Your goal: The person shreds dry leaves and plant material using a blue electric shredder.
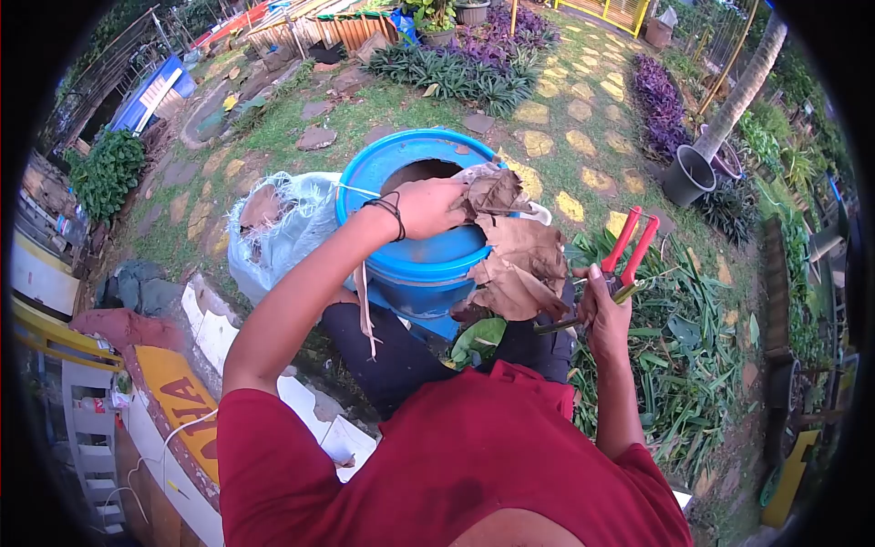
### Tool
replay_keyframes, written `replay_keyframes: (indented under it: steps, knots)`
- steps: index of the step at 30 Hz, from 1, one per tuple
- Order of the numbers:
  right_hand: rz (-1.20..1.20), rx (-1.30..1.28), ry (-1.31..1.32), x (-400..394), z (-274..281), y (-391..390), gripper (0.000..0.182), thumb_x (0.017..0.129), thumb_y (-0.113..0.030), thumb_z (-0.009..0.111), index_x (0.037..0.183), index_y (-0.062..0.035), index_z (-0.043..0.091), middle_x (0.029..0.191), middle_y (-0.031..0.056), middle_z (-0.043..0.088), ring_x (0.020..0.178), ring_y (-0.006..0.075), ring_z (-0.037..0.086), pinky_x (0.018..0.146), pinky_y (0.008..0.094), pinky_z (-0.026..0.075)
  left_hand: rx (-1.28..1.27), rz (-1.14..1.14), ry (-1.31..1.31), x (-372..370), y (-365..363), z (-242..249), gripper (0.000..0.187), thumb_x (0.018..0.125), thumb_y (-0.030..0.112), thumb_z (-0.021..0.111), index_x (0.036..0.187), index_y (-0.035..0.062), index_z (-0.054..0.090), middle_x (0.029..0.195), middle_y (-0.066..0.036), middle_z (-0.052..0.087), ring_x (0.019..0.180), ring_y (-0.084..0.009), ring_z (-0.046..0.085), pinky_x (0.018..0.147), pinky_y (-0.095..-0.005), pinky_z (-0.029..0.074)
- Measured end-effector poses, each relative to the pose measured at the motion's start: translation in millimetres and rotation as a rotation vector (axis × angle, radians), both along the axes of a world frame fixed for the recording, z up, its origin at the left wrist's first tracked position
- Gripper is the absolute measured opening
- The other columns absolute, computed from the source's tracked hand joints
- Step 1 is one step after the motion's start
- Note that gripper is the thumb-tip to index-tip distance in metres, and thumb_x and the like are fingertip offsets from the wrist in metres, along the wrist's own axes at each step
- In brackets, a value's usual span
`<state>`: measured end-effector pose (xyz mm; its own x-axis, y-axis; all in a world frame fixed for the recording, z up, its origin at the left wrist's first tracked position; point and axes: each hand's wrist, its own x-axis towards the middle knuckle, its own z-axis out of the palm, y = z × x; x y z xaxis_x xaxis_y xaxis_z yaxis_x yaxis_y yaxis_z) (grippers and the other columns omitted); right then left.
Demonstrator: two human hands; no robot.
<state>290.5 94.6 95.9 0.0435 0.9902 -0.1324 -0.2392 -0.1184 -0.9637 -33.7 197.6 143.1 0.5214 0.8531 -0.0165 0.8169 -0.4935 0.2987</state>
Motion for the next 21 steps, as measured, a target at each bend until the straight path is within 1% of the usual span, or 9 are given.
replay_keyframes:
  steps: [2,4,5,7,8,11,13,17,21]
  knots:
    - [0.001,0.017,0.004,4,2,-6,0.028,0.100,-0.027,0.059,0.099,0.0009,0.065,0.053,-0.0075,0.036,0.041,0.0031,0.029,0.042,0.0236,0.024,0.038,0.009,-0.040,-7,17,-8,0.037,0.088,0.025,0.058,0.116,-0.0006,0.060,0.113,-0.022,0.065,0.106,-0.0357,0.064,0.090,-0.0438,0.052]
    - [-0.035,0.014,0.021,8,-4,-7,0.028,0.100,-0.027,0.060,0.099,0.0007,0.065,0.053,-0.0076,0.035,0.041,0.0031,0.029,0.042,0.0237,0.024,-0.244,0.158,0.493,-10,26,-5,0.038,0.087,0.029,0.059,0.107,-0.0025,0.068,0.107,-0.024,0.069,0.101,-0.0364,0.067,0.089,-0.0443,0.053]
    - [-0.068,0.009,0.036,10,-6,-8,0.028,0.100,-0.026,0.060,0.098,0.0005,0.065,0.053,-0.0077,0.035,0.041,0.0032,0.028,0.043,0.0238,0.023,-0.239,0.156,0.494,-16,29,-9,0.038,0.087,0.029,0.059,0.107,-0.0025,0.068,0.107,-0.024,0.069,0.101,-0.0364,0.067,0.089,-0.0443,0.053]
    - [-0.071,0.016,0.058,11,1,-14,0.027,0.100,-0.026,0.060,0.098,0.0005,0.065,0.053,-0.0078,0.035,0.041,0.0033,0.028,0.043,0.0240,0.023,-0.265,-0.056,0.582,-31,35,-23,0.029,0.086,0.022,0.057,0.087,-0.0018,0.073,0.090,-0.026,0.070,0.089,-0.0383,0.070,0.082,-0.0438,0.055]
    - [-0.073,0.020,0.078,11,5,-16,0.027,0.099,-0.026,0.061,0.098,0.0005,0.065,0.053,-0.0079,0.034,0.041,0.0033,0.027,0.043,0.0242,0.023,-0.288,0.089,0.544,-30,38,-28,0.038,0.087,0.030,0.059,0.092,-0.0047,0.072,0.096,-0.027,0.070,0.092,-0.0365,0.070,0.083,-0.0426,0.055]
    - [-0.073,0.023,0.041,14,8,-17,0.027,0.099,-0.026,0.061,0.097,0.0006,0.065,0.053,-0.0081,0.034,0.042,0.0034,0.026,0.043,0.0247,0.022,-0.360,0.130,0.583,-17,39,-2,0.049,0.086,0.040,0.062,0.096,-0.0072,0.071,0.099,-0.026,0.070,0.093,-0.0353,0.070,0.083,-0.0416,0.055]
    - [-0.086,0.029,0.002,15,18,-19,0.027,0.099,-0.026,0.061,0.097,0.0013,0.065,0.053,-0.0081,0.034,0.042,0.0035,0.026,0.043,0.0250,0.022,-0.458,0.171,0.503,-1,29,40,0.066,0.078,0.056,0.070,0.102,-0.0065,0.070,0.101,-0.024,0.071,0.093,-0.0328,0.070,0.083,-0.0395,0.054]
    - [-0.097,0.073,0.045,20,20,-18,0.027,0.099,-0.025,0.062,0.098,0.0016,0.067,0.055,-0.0092,0.036,0.045,0.0015,0.028,0.044,0.0239,0.019,-0.479,0.213,0.496,-10,31,60,0.070,0.076,0.059,0.072,0.114,-0.0001,0.069,0.110,-0.021,0.070,0.099,-0.0327,0.068,0.089,-0.0408,0.052]
    - [-0.101,0.056,0.006,22,17,-18,0.028,0.099,-0.026,0.061,0.097,0.0022,0.067,0.054,-0.0090,0.036,0.044,0.0019,0.028,0.044,0.0240,0.020,-0.248,0.255,0.614,-12,16,99,0.075,0.078,0.053,0.073,0.134,0.0050,0.058,0.130,-0.020,0.060,0.119,-0.0348,0.057,0.103,-0.0443,0.044]
